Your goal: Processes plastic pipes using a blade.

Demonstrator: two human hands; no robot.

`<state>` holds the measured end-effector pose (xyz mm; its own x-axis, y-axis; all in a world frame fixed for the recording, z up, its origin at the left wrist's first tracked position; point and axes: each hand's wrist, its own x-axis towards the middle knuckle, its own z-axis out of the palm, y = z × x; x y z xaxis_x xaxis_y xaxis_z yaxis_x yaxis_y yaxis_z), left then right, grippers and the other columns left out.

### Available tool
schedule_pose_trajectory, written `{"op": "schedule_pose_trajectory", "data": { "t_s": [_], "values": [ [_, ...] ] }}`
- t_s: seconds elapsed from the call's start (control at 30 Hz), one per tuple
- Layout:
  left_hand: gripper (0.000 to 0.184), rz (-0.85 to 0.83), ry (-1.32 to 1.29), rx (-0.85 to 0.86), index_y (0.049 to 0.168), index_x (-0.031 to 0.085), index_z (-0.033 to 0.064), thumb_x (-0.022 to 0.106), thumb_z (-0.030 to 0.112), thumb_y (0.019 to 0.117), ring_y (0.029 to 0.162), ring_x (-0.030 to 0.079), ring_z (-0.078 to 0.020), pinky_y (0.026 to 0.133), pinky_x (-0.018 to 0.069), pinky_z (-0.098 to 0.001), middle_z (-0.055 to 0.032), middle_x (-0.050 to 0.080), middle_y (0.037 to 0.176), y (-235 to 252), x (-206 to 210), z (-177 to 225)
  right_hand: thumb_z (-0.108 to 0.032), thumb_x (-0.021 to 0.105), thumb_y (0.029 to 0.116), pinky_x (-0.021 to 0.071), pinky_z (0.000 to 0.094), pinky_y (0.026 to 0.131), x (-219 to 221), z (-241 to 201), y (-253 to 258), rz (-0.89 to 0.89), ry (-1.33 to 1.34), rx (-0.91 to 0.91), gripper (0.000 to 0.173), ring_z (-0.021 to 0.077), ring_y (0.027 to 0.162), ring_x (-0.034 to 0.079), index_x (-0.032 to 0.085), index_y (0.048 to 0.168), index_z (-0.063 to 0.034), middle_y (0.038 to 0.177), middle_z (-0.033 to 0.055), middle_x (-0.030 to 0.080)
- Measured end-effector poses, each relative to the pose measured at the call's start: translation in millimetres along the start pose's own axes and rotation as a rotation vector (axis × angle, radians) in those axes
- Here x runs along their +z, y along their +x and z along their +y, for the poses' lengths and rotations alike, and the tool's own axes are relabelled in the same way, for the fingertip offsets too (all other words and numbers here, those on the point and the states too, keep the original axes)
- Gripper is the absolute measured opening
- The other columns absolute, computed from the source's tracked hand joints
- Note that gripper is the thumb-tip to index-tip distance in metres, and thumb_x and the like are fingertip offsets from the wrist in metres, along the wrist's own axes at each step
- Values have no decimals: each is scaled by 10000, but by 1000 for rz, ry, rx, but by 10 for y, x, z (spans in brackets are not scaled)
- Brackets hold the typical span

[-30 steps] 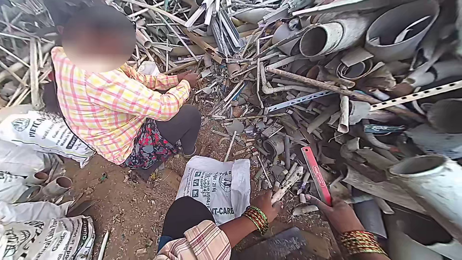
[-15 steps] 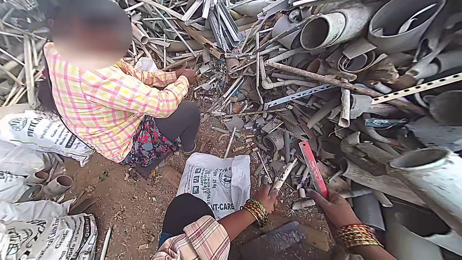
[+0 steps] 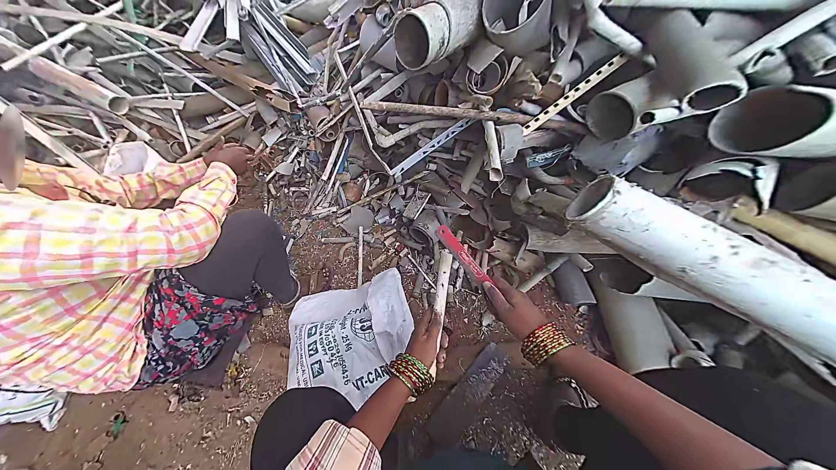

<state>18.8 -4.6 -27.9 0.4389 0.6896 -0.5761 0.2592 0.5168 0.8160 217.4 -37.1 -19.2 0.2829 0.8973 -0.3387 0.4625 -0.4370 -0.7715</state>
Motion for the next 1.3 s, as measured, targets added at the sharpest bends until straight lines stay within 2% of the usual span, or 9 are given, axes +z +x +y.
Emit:
{"op": "schedule_pose_trajectory", "data": {
  "t_s": [0.1, 0.2, 0.47, 0.63, 0.73, 0.9, 1.03, 1.17, 1.3],
  "values": [
    [440, -16, 30, 14, 1491, 331, 6, 268, 267, 1143, 448, 419, -67, 431, 412, -218, 10, 441, 675, -5, 12, -23, -240, 274, 1143, 471, 590, 958, -38, -43, 8, -39, -132, -20, 453, 445, 1038, 655, 430, 1479, 22, 1122, 304, 647],
    [402, -48, 41, 13, 1403, 406, -2, 260, 266, 1142, 430, 403, -53, 413, 395, -203, 22, 421, 646, -17, 27, -15, -248, 287, 1144, 444, 632, 1007, -70, -100, 7, -84, -292, 6, 454, 493, 1178, 620, 417, 1507, -8, 1239, 326, 632],
    [402, -46, 73, 19, 1414, 404, -2, 259, 257, 1142, 421, 384, -54, 406, 380, -207, 33, 397, 628, 0, 22, -66, -230, 322, 1138, 457, 610, 1003, -50, -92, -30, -224, -360, -56, 438, 476, 1156, 628, 400, 1511, -14, 1216, 317, 633],
    [417, -25, 277, 61, 1434, 428, -15, 325, 258, 1135, 461, 401, -83, 454, 397, -242, 17, 405, 649, -15, -12, 13, -231, 344, 1136, 441, 625, 1007, -224, -129, 66, -128, -365, -3, 402, 479, 1188, 615, 513, 1406, 15, 1227, 319, 636],
    [432, -31, 413, 91, 1444, 444, -12, 348, 269, 1131, 486, 420, -106, 480, 414, -273, -5, 429, 671, 15, 24, -6, -235, 332, 1137, 443, 606, 1010, -261, -47, 76, -90, -323, 24, 403, 460, 1182, 617, 504, 1396, 22, 1219, 309, 634],
    [467, -6, 518, -10, 1492, 410, 7, 334, 298, 1134, 547, 457, -173, 553, 458, -338, -80, 491, 753, -13, -38, 5, -201, 340, 1135, 433, 573, 1044, 65, -61, 9, -172, -250, -16, 423, 456, 1197, 607, 449, 1446, 65, 1253, 330, 612],
    [451, -18, 539, 23, 1462, 437, 0, 341, 293, 1133, 532, 442, -156, 535, 440, -321, -56, 465, 717, 10, 27, -8, -258, 325, 1138, 446, 618, 1005, -125, -63, 47, -155, -383, 21, 420, 470, 1199, 611, 496, 1406, 17, 1242, 314, 627],
    [451, -16, 648, 53, 1455, 453, -18, 346, 279, 1133, 617, 503, -216, 626, 485, -375, -135, 543, 819, -35, -27, 42, -242, 343, 1136, 443, 612, 1007, -136, -65, 131, -92, -327, 13, 411, 470, 1178, 619, 510, 1384, 40, 1204, 323, 637],
    [460, -41, 709, 42, 1460, 450, -16, 347, 291, 1133, 675, 563, -272, 694, 514, -431, -197, 595, 892, -2, 3, 6, -215, 347, 1132, 454, 574, 1005, -21, 18, 47, -160, -266, -42, 413, 442, 1126, 632, 489, 1412, 54, 1186, 306, 635]
  ]
}}
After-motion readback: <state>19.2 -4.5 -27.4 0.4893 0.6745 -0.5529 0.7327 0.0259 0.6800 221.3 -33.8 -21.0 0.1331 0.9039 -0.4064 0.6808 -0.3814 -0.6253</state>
